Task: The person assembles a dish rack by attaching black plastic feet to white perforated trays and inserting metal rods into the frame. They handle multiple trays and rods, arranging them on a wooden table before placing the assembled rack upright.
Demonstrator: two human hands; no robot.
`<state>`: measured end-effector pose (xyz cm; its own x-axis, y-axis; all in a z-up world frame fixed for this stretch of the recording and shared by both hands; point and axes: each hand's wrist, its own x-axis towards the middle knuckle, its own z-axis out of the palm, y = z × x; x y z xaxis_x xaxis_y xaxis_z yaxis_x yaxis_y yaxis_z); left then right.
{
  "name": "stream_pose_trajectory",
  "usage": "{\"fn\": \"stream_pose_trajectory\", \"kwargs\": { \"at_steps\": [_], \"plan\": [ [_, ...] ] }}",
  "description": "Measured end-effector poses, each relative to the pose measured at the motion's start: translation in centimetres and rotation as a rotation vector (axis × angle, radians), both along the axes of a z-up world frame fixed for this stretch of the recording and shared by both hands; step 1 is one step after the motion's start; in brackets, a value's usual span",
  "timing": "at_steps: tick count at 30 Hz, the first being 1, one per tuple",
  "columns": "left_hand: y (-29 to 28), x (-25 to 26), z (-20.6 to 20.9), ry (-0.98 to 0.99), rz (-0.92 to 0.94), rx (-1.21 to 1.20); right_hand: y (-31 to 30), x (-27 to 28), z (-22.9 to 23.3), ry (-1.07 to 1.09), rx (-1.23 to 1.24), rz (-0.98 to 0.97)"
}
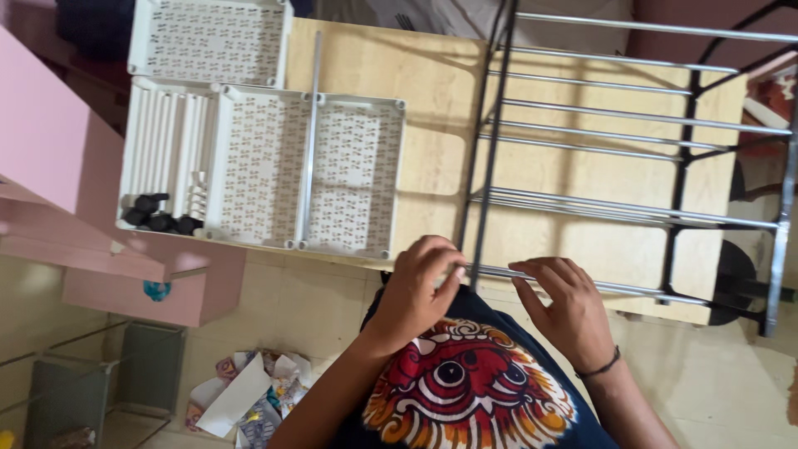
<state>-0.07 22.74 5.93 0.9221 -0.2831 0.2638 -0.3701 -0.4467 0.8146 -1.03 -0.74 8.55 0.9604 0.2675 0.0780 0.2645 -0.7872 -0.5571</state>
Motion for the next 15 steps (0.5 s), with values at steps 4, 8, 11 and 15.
{"fn": "stream_pose_trajectory", "kwargs": {
  "at_steps": [4,8,11,15],
  "plan": [
    [-3.2,-1.3,-0.7,-0.13,0.192,0.11,-3.5,0.2,-1.7,-0.043,-0.02,0.05],
    [-6.4,-2.5,-2.3,-0.029,0.319,0.073,-6.1,0.0,-3.2,0.027,-0.033,0.132],
    [-8.1,-2.6,-3.9,-0.009,0.394,0.15,-7.5,-0.4,-4.4,0.042,-0.045,0.19],
    [-9.3,-2.5,-5.7,0.063,0.441,0.271,-8.1,-1.0,-6.2,0.155,-0.08,0.229]
  ]
}}
